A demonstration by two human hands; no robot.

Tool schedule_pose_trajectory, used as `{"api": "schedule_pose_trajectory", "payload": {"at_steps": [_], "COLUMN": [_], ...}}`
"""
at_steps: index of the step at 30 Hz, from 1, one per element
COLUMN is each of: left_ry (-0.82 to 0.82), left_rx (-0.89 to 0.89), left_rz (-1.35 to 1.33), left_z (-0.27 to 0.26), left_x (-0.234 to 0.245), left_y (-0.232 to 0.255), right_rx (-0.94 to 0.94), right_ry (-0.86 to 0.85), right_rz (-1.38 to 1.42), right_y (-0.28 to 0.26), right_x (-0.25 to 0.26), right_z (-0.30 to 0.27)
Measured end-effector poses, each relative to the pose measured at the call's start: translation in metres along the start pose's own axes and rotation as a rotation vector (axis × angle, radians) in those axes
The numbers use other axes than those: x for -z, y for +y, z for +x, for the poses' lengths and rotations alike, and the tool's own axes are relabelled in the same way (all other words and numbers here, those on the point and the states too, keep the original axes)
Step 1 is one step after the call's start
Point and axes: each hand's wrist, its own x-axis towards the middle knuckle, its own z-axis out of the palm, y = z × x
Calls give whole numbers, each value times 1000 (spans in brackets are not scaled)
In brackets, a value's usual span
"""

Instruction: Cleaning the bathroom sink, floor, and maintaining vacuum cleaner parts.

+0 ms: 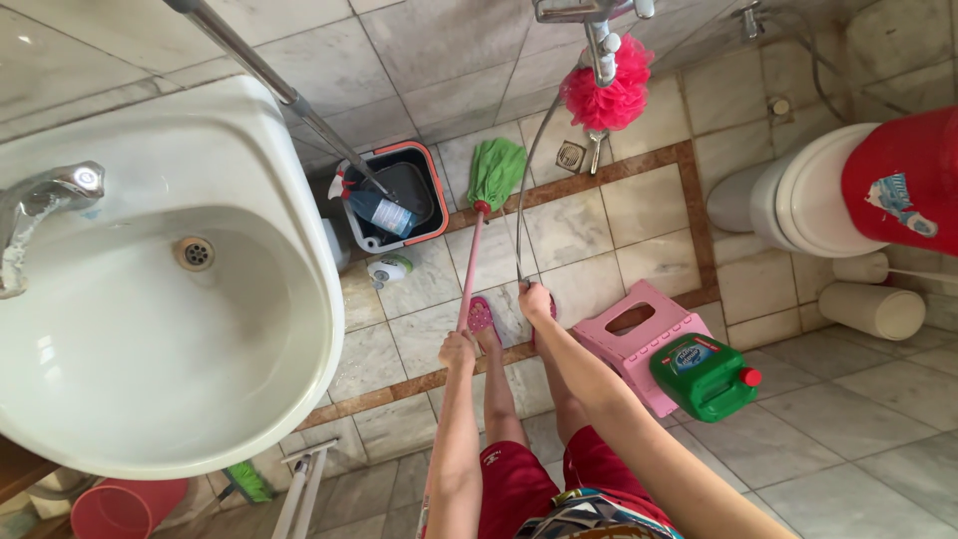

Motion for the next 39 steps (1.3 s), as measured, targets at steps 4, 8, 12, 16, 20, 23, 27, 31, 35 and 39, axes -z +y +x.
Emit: {"api": "schedule_pose_trajectory", "payload": {"at_steps": [4,8,12,16,20,23,27,31,35,39], "left_ry": [22,23,46,3,4,-3,20,-5,-5,-9], "left_rx": [-5,-12,-9,11,3,-5,-26,-23,-21,-24], "left_rz": [-22,-42,-40,-15,-9,-17,-35,-43,-43,-31], "left_z": [-2,-3,-6,-5,-6,-5,-8,-6,-3,-5], "left_x": [-1,-1,-4,-5,-6,-6,1,-1,-3,-4], "left_y": [0,1,-1,1,-1,-1,-1,-3,-4,-6], "right_rx": [-17,26,30,31,41,34,-30,-65,-105,-112], "right_ry": [-73,-44,-25,-52,-15,42,-12,-74,57,8], "right_rz": [-47,-61,-78,-56,37,86,-18,-27,88,28], "right_y": [19,19,17,22,-2,-2,22,27,8,32], "right_x": [-22,-25,-28,-33,-12,-12,-32,-31,-4,-26], "right_z": [12,13,12,14,-1,6,20,10,-8,3]}}
